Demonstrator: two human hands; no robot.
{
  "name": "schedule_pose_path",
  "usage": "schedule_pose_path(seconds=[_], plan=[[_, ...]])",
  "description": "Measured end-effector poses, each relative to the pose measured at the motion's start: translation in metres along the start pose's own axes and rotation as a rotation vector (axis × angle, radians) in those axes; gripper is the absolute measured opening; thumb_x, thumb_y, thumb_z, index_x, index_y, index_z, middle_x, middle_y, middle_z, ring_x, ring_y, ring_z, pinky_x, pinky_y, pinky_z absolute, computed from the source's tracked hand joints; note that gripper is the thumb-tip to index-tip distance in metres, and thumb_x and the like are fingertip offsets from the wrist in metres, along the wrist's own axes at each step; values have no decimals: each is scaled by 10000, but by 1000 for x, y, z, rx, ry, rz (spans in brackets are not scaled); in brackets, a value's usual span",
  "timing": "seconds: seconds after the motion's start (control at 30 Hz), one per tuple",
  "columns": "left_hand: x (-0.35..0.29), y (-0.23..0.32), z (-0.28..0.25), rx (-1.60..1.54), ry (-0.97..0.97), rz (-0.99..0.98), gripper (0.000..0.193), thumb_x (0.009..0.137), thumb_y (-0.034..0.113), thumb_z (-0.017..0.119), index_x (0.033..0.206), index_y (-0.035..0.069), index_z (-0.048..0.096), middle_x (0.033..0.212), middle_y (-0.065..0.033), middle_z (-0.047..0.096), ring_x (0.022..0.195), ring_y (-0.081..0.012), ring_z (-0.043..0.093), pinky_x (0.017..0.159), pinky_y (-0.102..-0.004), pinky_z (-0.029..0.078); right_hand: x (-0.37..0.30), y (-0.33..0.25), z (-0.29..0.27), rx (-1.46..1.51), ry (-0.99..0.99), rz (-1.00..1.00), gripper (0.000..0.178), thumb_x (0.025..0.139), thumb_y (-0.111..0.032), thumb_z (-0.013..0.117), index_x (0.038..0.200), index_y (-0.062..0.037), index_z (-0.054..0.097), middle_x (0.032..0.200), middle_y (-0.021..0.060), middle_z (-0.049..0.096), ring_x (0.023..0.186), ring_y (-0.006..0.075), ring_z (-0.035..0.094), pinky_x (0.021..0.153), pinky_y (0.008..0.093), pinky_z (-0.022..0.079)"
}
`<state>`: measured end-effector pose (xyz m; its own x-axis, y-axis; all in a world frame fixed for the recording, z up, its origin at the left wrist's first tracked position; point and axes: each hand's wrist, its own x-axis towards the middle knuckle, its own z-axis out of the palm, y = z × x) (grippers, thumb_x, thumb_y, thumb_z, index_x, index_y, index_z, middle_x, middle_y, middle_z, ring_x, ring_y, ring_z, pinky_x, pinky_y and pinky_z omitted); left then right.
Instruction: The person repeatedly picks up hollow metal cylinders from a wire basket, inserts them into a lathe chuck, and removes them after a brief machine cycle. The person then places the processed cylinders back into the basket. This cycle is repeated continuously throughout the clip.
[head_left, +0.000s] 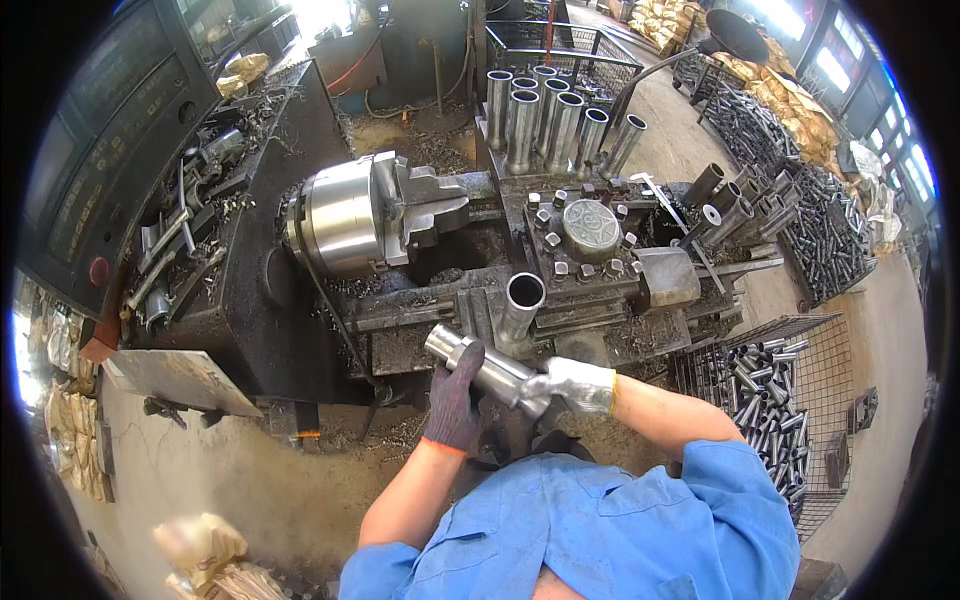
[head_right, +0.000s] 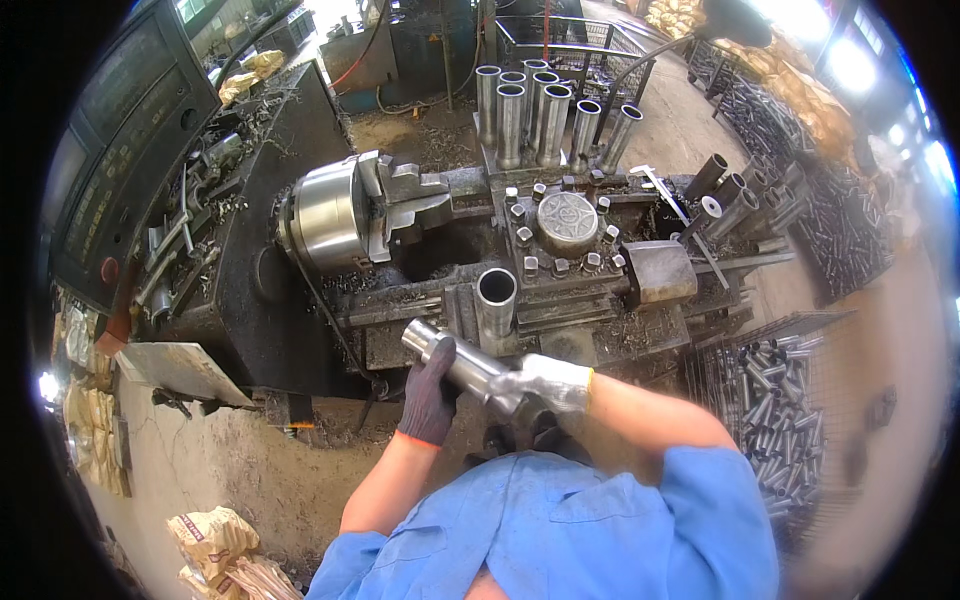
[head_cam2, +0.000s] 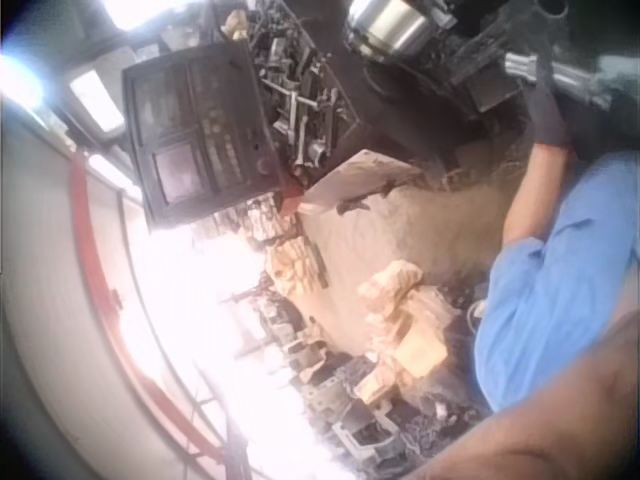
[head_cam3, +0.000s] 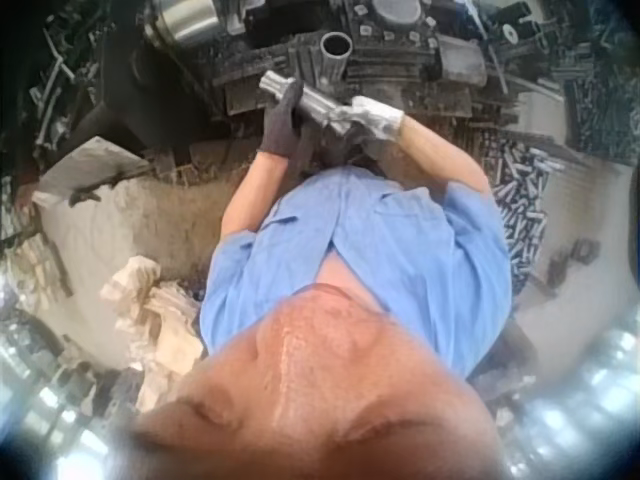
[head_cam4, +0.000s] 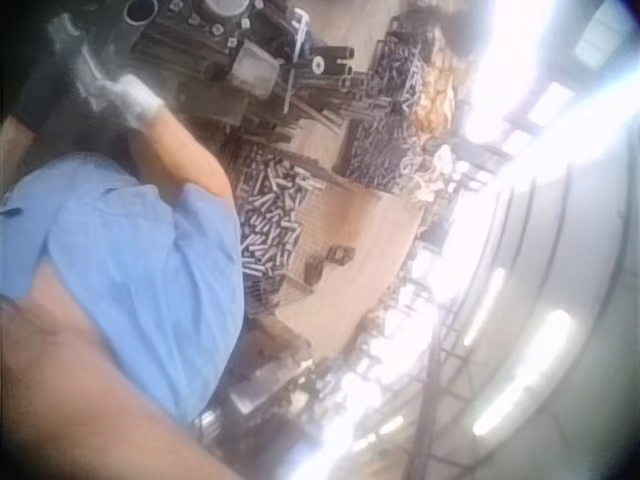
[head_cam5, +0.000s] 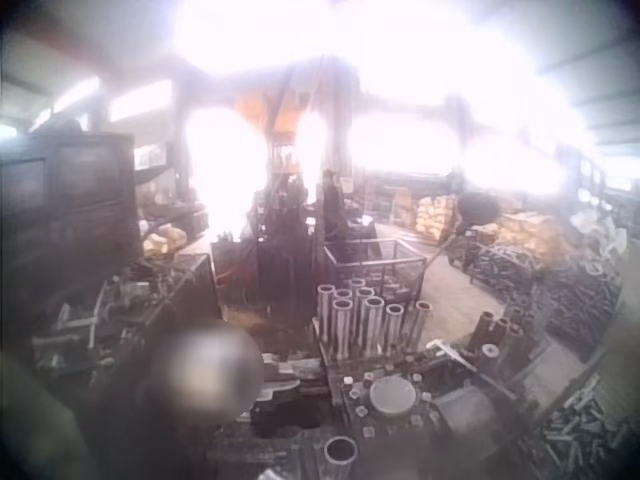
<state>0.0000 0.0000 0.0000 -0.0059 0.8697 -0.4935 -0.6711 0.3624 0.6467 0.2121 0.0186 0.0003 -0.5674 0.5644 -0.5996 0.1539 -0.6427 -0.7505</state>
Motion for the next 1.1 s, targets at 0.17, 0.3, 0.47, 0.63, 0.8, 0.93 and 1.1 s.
schedule_pose_path(seconds=[0.17,0.3,0.47,0.63,0.8,0.93,1.1], plan=[[15,-31,-21,21,-36,46,519,935,53,777,1402,20,553,1329,-154,644,1245,-290,632,1089,-448,520,21,40,-6,-688,239,-13,614,718,-454,899,1069,36,781,935,142,774,852,214,733,793,372,577],[-2,-36,-47,-388,-55,-28,408,971,252,675,1311,27,654,1279,-121,691,1254,-291,633,1123,-477,491,9,36,-12,-541,-4,-96,794,728,-389,893,1361,22,645,1091,161,772,970,245,740,902,383,585],[-15,-8,-50,-203,-9,-174,494,1046,330,667,1461,93,540,1271,-154,690,1179,-374,704,1024,-574,590,-30,11,-25,-777,216,-409,843,732,-353,899,1423,7,580,1216,230,741,1106,321,733,1010,398,572],[11,-3,11,726,-69,522,758,859,200,916,1504,109,526,1264,-115,711,1148,-318,720,989,-476,601,-59,-4,-63,-484,579,-402,610,734,-303,918,1261,-86,703,1125,128,788,1047,277,767,934,398,601],[66,-1,55,1348,-76,1037,876,709,319,1026,1434,86,591,1280,-47,727,1112,-180,714,967,-355,590,-76,2,-61,-927,782,-241,500,806,-349,881,1215,-124,702,1142,184,774,1042,391,758,895,471,614],[80,14,38,979,-115,778,742,805,273,966,1422,101,591,1259,-60,711,1133,-172,690,986,-375,592,-83,17,-30,-1290,518,-30,420,866,-358,754,1206,-112,724,1069,193,774,971,371,766,841,489,617],[60,45,-15,67,-37,249,714,986,589,724,1419,41,574,1280,-127,686,1130,-273,710,1014,-406,598,1,31,21,-1310,486,-603,444,888,-375,739,1216,-80,691,1096,177,722,965,379,723,796,514,594]])
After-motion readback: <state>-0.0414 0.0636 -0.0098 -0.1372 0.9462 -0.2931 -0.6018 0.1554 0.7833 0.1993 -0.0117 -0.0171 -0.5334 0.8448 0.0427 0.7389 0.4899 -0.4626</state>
